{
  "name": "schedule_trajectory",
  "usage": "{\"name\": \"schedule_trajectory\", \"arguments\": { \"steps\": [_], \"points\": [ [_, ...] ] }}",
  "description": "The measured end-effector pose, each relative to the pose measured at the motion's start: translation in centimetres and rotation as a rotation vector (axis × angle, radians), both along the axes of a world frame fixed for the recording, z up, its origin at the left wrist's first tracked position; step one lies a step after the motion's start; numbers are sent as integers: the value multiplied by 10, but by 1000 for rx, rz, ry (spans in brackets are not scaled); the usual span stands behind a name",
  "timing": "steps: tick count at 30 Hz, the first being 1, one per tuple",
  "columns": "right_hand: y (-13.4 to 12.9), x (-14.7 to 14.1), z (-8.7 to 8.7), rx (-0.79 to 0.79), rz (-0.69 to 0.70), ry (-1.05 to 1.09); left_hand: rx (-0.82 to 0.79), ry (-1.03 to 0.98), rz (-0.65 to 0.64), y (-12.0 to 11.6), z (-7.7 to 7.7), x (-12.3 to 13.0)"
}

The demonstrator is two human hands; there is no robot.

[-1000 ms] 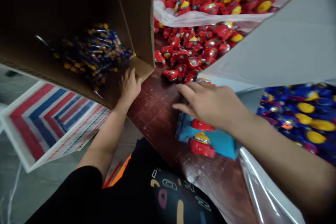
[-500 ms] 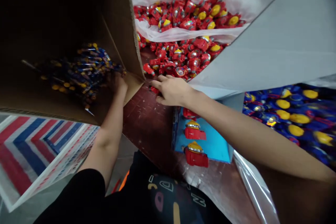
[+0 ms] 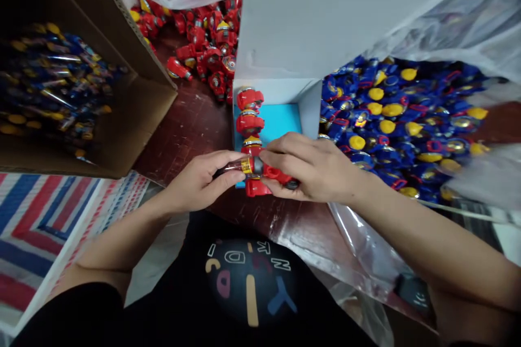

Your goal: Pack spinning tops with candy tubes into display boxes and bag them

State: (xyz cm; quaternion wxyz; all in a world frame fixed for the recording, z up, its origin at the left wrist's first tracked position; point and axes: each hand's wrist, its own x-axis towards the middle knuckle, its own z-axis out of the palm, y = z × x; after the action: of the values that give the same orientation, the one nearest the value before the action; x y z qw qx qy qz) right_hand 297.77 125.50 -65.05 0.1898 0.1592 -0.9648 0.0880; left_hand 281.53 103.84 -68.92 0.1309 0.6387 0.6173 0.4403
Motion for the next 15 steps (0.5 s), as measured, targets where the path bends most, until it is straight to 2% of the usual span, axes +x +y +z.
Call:
{"name": "schedule_trajectory", "arguments": {
  "steps": [2,5,7,8,9,10,11,13,15],
  "points": [
    [-3,16,1,-204,-57,-110,104,298,20,6,0,7],
    [-5,34,-1,-785,-177,-523,322,711,-48,17,-3,14],
    [-3,47,-3,-1101,-259,-686,398,798,-100,26,-4,17],
    [-1,54,-4,-1174,-279,-666,401,787,-108,29,-4,17],
    [1,64,-5,-1179,-276,-585,384,749,-106,32,-3,17],
    [4,74,-4,-1115,-260,-471,351,696,-94,35,-2,17],
    [8,85,-4,-991,-253,-338,305,635,-77,36,-1,16],
    [14,106,-3,-645,-319,-95,194,507,-45,37,2,16],
    [18,123,-4,-330,-433,9,91,400,-53,38,6,18]
  ]
}}
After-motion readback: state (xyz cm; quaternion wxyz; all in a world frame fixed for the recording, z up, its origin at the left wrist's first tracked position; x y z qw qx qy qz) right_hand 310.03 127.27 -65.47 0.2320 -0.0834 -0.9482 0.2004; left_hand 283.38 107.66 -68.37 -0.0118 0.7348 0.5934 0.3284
